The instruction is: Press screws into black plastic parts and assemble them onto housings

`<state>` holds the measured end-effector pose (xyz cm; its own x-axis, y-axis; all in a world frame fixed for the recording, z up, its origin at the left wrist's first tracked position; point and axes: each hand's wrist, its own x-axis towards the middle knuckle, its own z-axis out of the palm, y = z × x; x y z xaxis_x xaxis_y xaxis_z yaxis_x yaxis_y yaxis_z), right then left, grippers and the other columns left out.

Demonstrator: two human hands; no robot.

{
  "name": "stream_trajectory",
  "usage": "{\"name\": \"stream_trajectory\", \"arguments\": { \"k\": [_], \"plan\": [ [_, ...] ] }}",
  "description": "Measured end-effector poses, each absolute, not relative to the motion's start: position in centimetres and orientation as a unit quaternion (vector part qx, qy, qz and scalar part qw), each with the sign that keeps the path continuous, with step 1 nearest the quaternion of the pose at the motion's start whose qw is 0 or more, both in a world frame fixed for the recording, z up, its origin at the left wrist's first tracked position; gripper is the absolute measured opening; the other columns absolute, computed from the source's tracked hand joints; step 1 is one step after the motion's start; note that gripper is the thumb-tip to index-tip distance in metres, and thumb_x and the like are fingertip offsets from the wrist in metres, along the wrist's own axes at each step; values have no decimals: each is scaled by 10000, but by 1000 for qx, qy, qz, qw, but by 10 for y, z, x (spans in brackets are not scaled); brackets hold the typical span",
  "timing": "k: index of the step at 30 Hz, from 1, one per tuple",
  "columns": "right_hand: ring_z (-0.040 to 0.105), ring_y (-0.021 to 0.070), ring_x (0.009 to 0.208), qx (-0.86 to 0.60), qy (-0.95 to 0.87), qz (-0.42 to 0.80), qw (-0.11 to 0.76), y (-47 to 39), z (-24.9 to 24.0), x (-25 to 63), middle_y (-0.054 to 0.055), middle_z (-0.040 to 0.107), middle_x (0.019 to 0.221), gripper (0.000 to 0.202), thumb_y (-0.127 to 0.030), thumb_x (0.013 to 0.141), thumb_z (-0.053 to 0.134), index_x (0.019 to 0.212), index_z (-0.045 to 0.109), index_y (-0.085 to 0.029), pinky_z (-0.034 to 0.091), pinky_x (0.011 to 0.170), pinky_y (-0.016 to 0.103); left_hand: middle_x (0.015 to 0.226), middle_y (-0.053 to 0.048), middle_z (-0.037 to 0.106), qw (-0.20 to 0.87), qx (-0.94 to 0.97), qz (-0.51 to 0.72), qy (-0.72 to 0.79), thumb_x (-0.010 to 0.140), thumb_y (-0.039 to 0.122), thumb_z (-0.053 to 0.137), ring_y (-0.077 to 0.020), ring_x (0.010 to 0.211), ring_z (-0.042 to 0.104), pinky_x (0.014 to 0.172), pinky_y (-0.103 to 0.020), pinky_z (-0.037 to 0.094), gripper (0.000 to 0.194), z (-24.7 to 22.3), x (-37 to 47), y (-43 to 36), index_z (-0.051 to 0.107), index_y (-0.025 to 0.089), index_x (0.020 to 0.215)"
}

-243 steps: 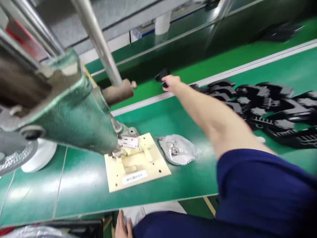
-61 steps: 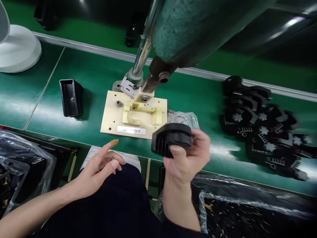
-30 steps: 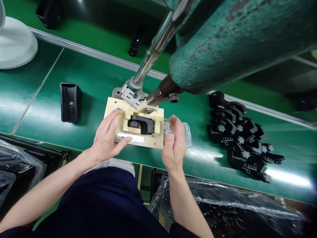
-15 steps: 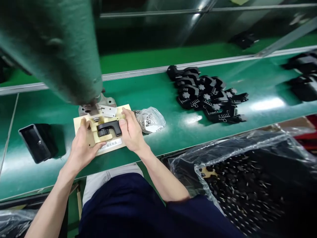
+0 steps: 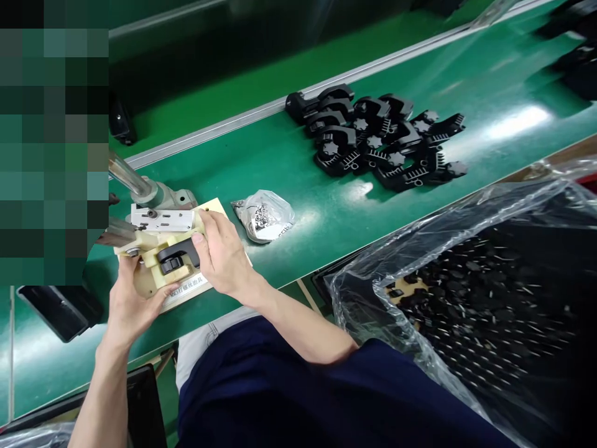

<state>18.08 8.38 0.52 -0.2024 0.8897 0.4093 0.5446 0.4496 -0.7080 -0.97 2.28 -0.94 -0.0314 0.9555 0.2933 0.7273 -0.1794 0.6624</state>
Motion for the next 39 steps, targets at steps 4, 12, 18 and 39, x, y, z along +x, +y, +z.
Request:
{"name": "stream_trajectory", "arguments": {
  "k": [4,12,18,39],
  "plan": [
    [551,246,1132,-461,-743,184,448,79,8,192,206,565,1199,469,-326,1013,273,1298,494,-26,517,985,419,1345,-126,536,150,682,365,616,662,488,805,-312,1213,572,1015,-468,497,915,-13,-16,23,360,264,1430],
    [651,243,883,-614,-757,82,209,115,27,285,117,688,992,254,-206,901,452,920,697,-141,521,754,374,1319,-187,558,114,660,342,660,655,619,758,-346,1136,618,960,-467,523,898,-8,-9,23,446,179,1373],
    [652,250,788,-587,-799,109,75,138,16,281,111,703,836,168,-144,784,524,724,681,-153,476,654,338,1329,-212,566,100,698,380,598,800,496,679,-323,1219,582,1008,-454,500,821,-7,-9,15,328,146,1454],
    [524,106,531,-367,-525,641,423,46,38,229,-8,565,615,119,-217,772,654,662,637,-174,459,504,253,784,-18,664,380,428,630,524,833,104,636,-130,744,644,721,-263,564,278,37,79,-36,647,185,1098]
  ]
}}
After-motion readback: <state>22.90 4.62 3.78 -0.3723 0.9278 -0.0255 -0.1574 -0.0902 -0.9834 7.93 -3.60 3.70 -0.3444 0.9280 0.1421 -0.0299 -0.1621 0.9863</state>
